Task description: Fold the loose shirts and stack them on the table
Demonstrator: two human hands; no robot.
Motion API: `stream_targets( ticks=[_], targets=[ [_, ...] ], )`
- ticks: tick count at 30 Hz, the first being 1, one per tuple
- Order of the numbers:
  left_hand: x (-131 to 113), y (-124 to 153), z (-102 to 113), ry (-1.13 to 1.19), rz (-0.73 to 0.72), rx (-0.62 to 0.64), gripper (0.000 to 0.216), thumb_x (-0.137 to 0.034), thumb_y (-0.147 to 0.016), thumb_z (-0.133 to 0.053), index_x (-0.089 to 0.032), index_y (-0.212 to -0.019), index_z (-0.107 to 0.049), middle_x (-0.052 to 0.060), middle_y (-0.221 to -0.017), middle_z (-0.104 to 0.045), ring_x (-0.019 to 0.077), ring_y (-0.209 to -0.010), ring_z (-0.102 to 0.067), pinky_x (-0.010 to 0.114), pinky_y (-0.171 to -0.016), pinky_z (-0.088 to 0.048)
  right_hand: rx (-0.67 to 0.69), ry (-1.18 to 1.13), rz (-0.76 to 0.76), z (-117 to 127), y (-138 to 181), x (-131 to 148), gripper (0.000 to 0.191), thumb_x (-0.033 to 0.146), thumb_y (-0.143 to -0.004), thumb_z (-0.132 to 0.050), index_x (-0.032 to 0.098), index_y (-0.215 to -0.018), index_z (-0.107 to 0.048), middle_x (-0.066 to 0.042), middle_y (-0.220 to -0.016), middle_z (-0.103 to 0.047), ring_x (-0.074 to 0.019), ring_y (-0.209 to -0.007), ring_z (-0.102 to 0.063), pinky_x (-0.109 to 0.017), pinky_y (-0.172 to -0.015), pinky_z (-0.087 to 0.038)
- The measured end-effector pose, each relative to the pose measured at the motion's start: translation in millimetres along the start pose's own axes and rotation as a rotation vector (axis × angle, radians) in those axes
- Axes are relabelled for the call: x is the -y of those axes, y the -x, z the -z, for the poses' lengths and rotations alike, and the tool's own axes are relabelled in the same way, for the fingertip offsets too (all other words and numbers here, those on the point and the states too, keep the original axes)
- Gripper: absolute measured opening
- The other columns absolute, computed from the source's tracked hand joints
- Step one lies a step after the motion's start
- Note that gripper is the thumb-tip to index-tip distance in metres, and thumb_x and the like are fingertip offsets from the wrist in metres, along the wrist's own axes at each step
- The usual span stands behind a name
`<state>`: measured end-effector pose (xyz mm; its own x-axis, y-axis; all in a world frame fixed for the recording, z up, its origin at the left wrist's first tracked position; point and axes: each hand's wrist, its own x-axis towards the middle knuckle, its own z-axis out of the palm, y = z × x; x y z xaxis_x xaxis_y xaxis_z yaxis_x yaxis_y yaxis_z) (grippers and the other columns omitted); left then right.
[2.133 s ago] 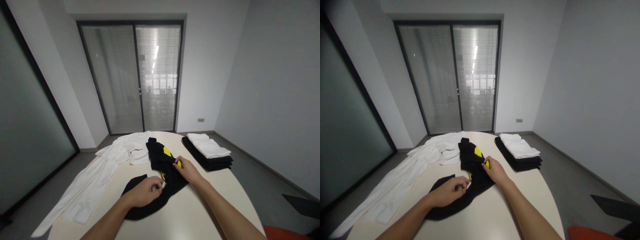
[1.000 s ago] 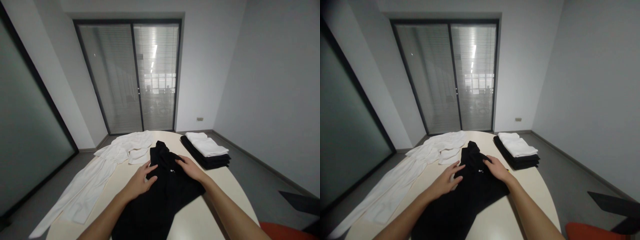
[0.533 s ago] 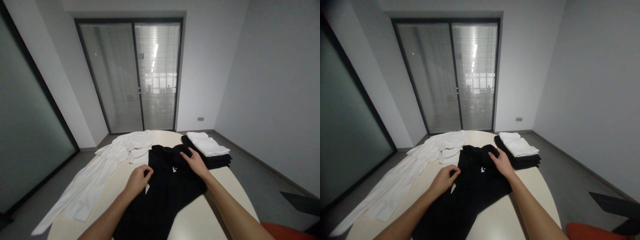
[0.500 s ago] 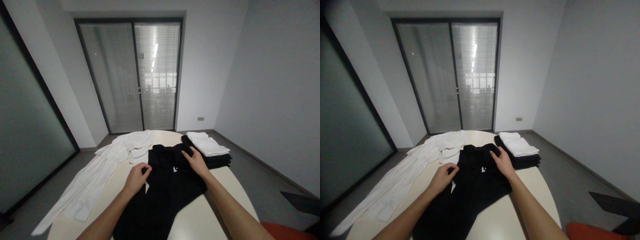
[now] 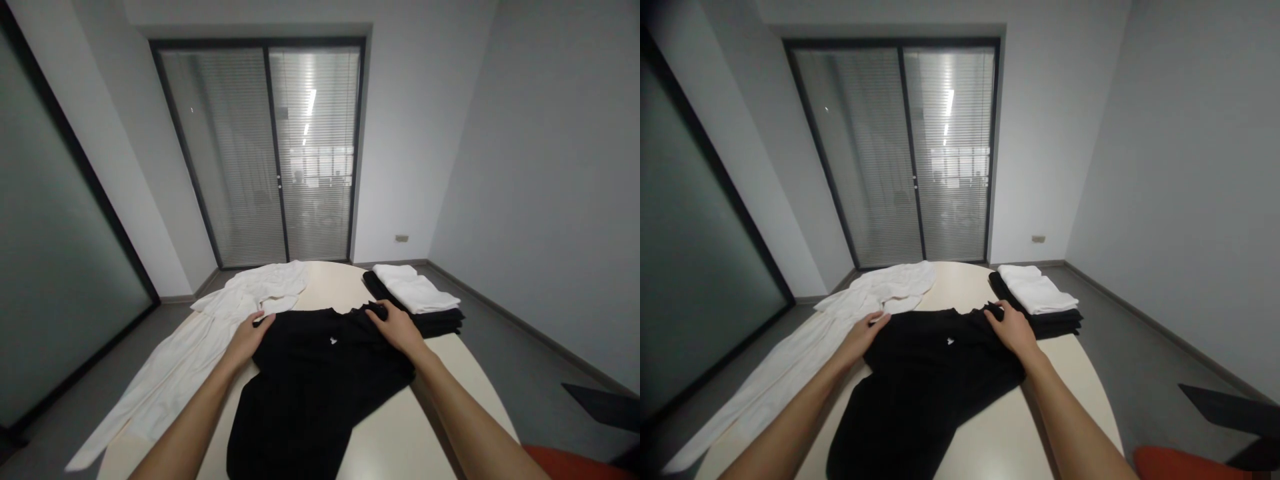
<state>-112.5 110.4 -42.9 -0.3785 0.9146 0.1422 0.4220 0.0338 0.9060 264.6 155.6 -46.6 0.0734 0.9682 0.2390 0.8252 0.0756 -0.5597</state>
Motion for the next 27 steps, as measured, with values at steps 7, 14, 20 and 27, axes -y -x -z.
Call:
stream_targets(
  ticks=[7,14,20,27],
  targets=[
    [5.4,24.0,-9.8,-0.728,-0.078,0.156,0.029,-0.048,-0.079,-0.065,-0.021,-0.089,-0.073,0.015,-0.097,-0.075,0.0365,-0.093,-0.070,0.042,-0.080,-0.049,0.067,0.021,0.048,1.9,1.4,0.0,0.029,0.047,-0.080,-0.066,0.022,-0.095,-0.069,-0.009,-0.091,-0.074,-0.0280,-0.086,-0.069,-0.032,-0.071,-0.047],
    [0.4,-6.3,24.6,-0.311,-0.172,-0.359,0.022,-0.040,-0.081,-0.059,-0.022,-0.084,-0.070,0.006,-0.088,-0.073,0.0264,-0.083,-0.066,0.037,-0.081,-0.049,-0.300,-0.360,0.037,13.3,-6.6,-1.3,0.031,0.051,-0.080,-0.061,0.021,-0.088,-0.060,-0.003,-0.077,-0.068,-0.0229,-0.074,-0.063,-0.032,-0.068,-0.047],
    [20.3,-31.2,41.5,-0.134,-0.038,-0.625,0.028,-0.035,-0.080,-0.057,-0.014,-0.097,-0.062,0.010,-0.098,-0.066,0.0254,-0.091,-0.063,0.040,-0.089,-0.051,-0.267,-0.636,0.079,20.7,-5.3,3.5,0.051,0.057,-0.077,-0.067,0.018,-0.111,-0.066,-0.008,-0.101,-0.073,-0.0249,-0.087,-0.066,-0.035,-0.077,-0.052],
    [29.6,-29.1,26.6,-0.189,-0.080,-0.384,0.041,-0.027,-0.074,-0.067,-0.021,-0.114,-0.061,0.008,-0.105,-0.069,0.0261,-0.099,-0.066,0.038,-0.091,-0.051,-0.258,-0.242,0.238,19.3,-7.4,-2.8,0.036,0.048,-0.087,-0.056,0.020,-0.100,-0.073,-0.009,-0.102,-0.073,-0.0274,-0.098,-0.065,-0.040,-0.091,-0.049]
  ],
)
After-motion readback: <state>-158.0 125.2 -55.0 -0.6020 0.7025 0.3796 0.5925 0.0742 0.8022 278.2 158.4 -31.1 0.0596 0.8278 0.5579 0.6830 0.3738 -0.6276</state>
